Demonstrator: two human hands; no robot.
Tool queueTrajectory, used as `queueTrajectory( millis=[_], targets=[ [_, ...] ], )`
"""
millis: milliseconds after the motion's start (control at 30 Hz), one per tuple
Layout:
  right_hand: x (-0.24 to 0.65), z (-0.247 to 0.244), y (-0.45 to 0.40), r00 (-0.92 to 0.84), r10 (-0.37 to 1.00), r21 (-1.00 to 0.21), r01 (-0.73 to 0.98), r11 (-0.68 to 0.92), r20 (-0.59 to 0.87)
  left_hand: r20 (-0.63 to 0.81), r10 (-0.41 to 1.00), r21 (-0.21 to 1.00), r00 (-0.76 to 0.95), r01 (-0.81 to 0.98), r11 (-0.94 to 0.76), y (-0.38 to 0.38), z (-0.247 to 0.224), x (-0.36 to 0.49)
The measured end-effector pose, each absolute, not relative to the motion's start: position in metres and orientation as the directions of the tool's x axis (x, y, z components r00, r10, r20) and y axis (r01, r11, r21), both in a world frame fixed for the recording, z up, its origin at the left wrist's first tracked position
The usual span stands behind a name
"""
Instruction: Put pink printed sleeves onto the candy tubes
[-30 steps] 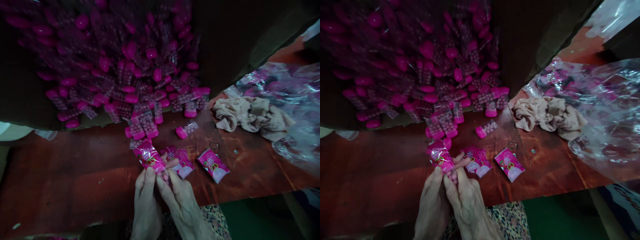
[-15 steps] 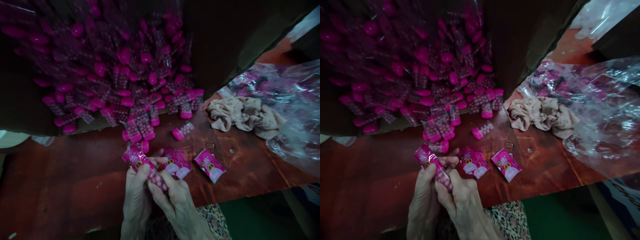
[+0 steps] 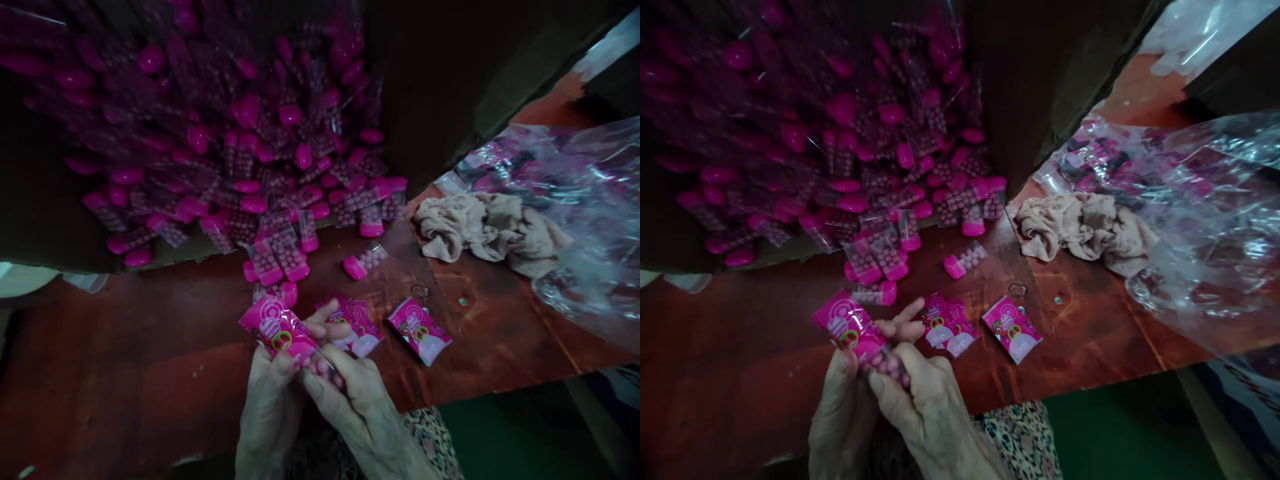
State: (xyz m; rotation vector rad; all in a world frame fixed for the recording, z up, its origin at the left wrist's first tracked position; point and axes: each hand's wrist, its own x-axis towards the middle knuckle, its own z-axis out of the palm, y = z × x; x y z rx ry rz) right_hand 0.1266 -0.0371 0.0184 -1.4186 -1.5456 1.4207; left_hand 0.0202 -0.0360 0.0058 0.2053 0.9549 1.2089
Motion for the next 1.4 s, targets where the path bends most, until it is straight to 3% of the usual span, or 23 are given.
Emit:
queueTrajectory(
  millis=[167, 400, 467, 567, 667, 767, 833, 933, 1000, 1167, 1267, 1400],
  targets=[
    [0.122, 0.015, -0.042, -0.185, 0.947, -0.932, 0.302, -0.2, -0.263, -0.608, 0.793, 0.634, -0.048, -0.631, 0.448, -0.038, 0.01, 0.026],
    [0.112, 0.002, -0.043, -0.189, 0.974, -0.936, 0.347, -0.051, -0.123, -0.571, 0.819, 0.678, -0.053, -0.593, 0.434, -0.047, 0.008, 0.024],
    [0.112, 0.0, -0.041, -0.203, 0.961, -0.955, 0.266, -0.128, -0.185, -0.55, 0.834, 0.674, -0.036, -0.609, 0.419, -0.048, 0.005, 0.021],
    [0.113, 0.0, -0.039, -0.251, 0.895, -0.926, 0.012, -0.379, -0.369, -0.501, 0.865, 0.694, -0.022, -0.608, 0.386, -0.045, 0.004, 0.015],
    [0.114, -0.002, -0.041, -0.388, 0.753, -0.727, -0.248, -0.64, -0.531, -0.467, 0.882, 0.762, -0.063, -0.536, 0.365, -0.041, 0.005, 0.01],
    [0.116, -0.004, -0.041, -0.483, 0.668, -0.611, -0.298, -0.733, -0.566, -0.471, 0.876, 0.797, -0.108, -0.477, 0.37, -0.037, 0.006, 0.006],
    [0.119, -0.003, -0.04, -0.471, 0.69, -0.652, -0.275, -0.707, -0.549, -0.445, 0.873, 0.841, -0.201, -0.429, 0.33, -0.034, 0.006, 0.002],
    [0.127, 0.0, -0.039, -0.442, 0.759, -0.793, -0.153, -0.59, -0.479, -0.274, 0.877, 0.947, -0.394, -0.268, 0.176, -0.028, 0.007, -0.01],
    [0.131, 0.003, -0.038, -0.465, 0.772, -0.861, -0.041, -0.507, -0.432, -0.185, 0.885, 0.978, -0.427, -0.165, 0.125, -0.024, 0.01, -0.021],
    [0.134, 0.005, -0.034, -0.508, 0.791, -0.911, -0.027, -0.411, -0.342, -0.116, 0.964, 0.992, -0.241, 0.029, 0.126, -0.012, 0.021, -0.045],
    [0.136, 0.003, -0.031, -0.451, 0.834, -0.931, -0.019, -0.365, -0.318, -0.176, 0.981, 0.974, -0.085, 0.129, 0.186, -0.009, 0.022, -0.049],
    [0.142, 0.002, -0.032, -0.339, 0.885, -0.948, 0.103, -0.301, -0.318, -0.279, 0.955, 0.958, -0.1, 0.036, 0.284, -0.009, 0.013, -0.04]
  ],
)
